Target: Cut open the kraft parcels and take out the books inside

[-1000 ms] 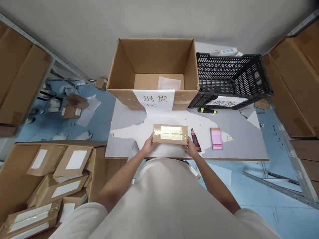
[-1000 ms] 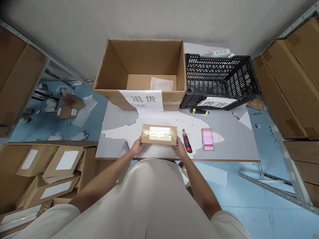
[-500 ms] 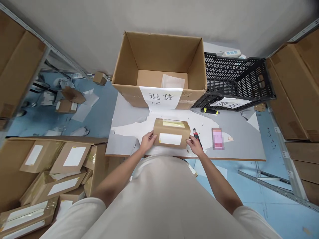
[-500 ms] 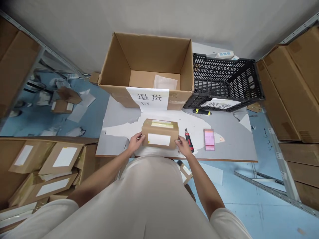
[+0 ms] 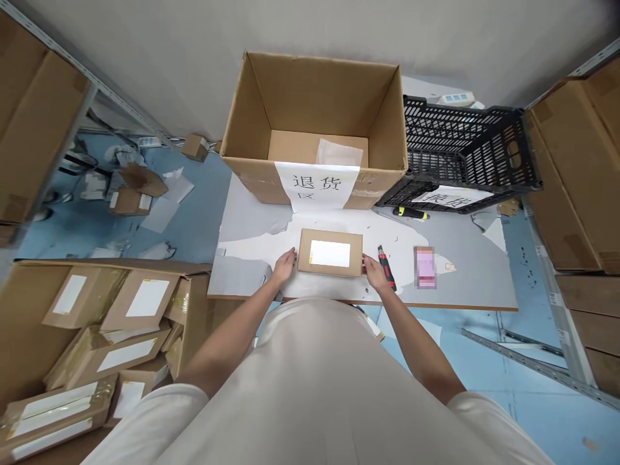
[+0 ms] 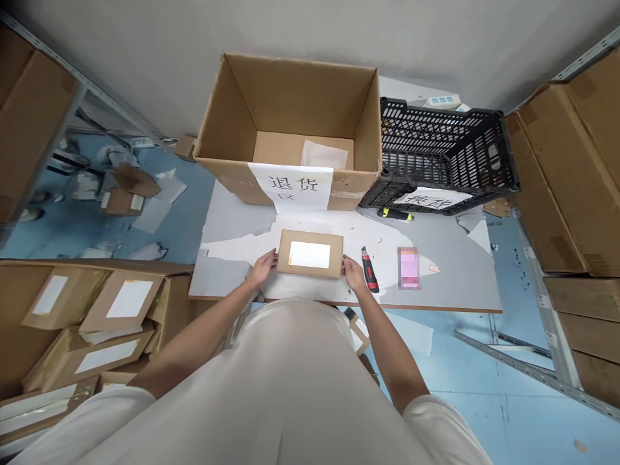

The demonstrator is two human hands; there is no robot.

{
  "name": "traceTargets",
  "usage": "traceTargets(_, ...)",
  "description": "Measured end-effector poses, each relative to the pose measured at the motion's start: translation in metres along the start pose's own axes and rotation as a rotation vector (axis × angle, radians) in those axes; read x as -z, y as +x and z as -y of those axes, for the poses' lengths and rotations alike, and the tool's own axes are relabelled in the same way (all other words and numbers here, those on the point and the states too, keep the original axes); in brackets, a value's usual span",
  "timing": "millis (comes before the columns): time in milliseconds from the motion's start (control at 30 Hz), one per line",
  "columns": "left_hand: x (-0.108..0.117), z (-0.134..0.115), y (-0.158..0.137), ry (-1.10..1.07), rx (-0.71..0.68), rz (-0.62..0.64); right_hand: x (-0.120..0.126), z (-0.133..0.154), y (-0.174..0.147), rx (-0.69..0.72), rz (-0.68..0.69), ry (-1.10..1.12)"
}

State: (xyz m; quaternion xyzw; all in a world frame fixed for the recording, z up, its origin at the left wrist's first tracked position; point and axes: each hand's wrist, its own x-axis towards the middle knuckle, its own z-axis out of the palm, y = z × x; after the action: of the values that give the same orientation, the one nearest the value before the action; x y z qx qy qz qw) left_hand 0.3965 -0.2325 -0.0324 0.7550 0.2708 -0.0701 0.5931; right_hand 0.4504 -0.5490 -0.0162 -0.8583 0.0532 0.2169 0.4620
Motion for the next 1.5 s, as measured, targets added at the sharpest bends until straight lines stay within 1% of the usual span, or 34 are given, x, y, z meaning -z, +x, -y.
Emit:
traceTargets(67,0.005,0.010,-0.008,-0.009,0.013,0.064,-0.003,-0.009,-0.009,0.010,0.011,0.042)
traceTargets(167,0.003,0.020,-0.017,-0.042,-0.010,0.235,-0.011,-0.017,-0.020,0.044,0.135,0.055)
traceTargets(233,0.000,0.021,-0.020,-0.080,-0.040,0.291,-0.014,-0.016,-0.024,0.035,0.173,0.106)
traceTargets(333,0.002,0.010,-0.023,-0.031,-0.103,0.235,-0.010,-0.005,-0.030,0.043,0.146,0.131)
traceTargets(400,0.008,-0.005,-0.026,0.093,-0.172,0.178,-0.002,0.005,-0.033,0.073,0.116,0.060)
traceTargets(467,0.014,-0.022,-0.030,0.249,-0.206,0.116,0.007,0.016,-0.036,0.097,0.073,-0.064)
traceTargets(567,0.013,-0.042,-0.034,0.429,-0.145,0.040,0.012,0.028,-0.035,0.092,0.022,-0.230)
traceTargets(667,0.004,-0.047,-0.036,0.455,-0.108,0.004,0.009,0.030,-0.033,0.065,0.006,-0.217)
traceTargets(733,0.002,-0.042,-0.036,0.423,-0.107,0.003,0.006,0.026,-0.033,0.034,0.017,-0.148)
traceTargets(833,0.009,-0.025,-0.035,0.326,-0.145,0.044,0.004,0.014,-0.035,-0.029,0.034,-0.008)
traceTargets(900,0.017,-0.009,-0.037,0.234,-0.179,0.123,0.003,0.004,-0.038,-0.049,0.062,0.148)
traceTargets(967,0.023,0.006,-0.040,0.155,-0.186,0.239,0.001,-0.006,-0.041,-0.035,0.117,0.286)
traceTargets(1033,0.024,0.018,-0.045,0.099,-0.197,0.349,-0.003,-0.015,-0.044,0.015,0.180,0.339)
traceTargets(1100,0.020,0.025,-0.048,0.043,-0.211,0.395,-0.008,-0.020,-0.047,0.065,0.214,0.327)
traceTargets(1200,0.013,0.027,-0.048,-0.002,-0.186,0.339,-0.011,-0.020,-0.049,0.080,0.195,0.290)
traceTargets(1267,0.011,0.022,-0.046,0.033,-0.161,0.278,-0.009,-0.015,-0.048,0.082,0.176,0.242)
traceTargets(1333,0.012,0.015,-0.041,0.104,-0.165,0.221,-0.004,-0.008,-0.043,0.090,0.156,0.158)
traceTargets(1400,0.011,0.007,-0.034,0.205,-0.184,0.169,0.000,0.001,-0.036,0.096,0.121,0.017)
traceTargets(1500,0.004,-0.004,-0.019,0.360,-0.175,0.119,-0.001,0.013,-0.021,0.074,0.061,-0.195)
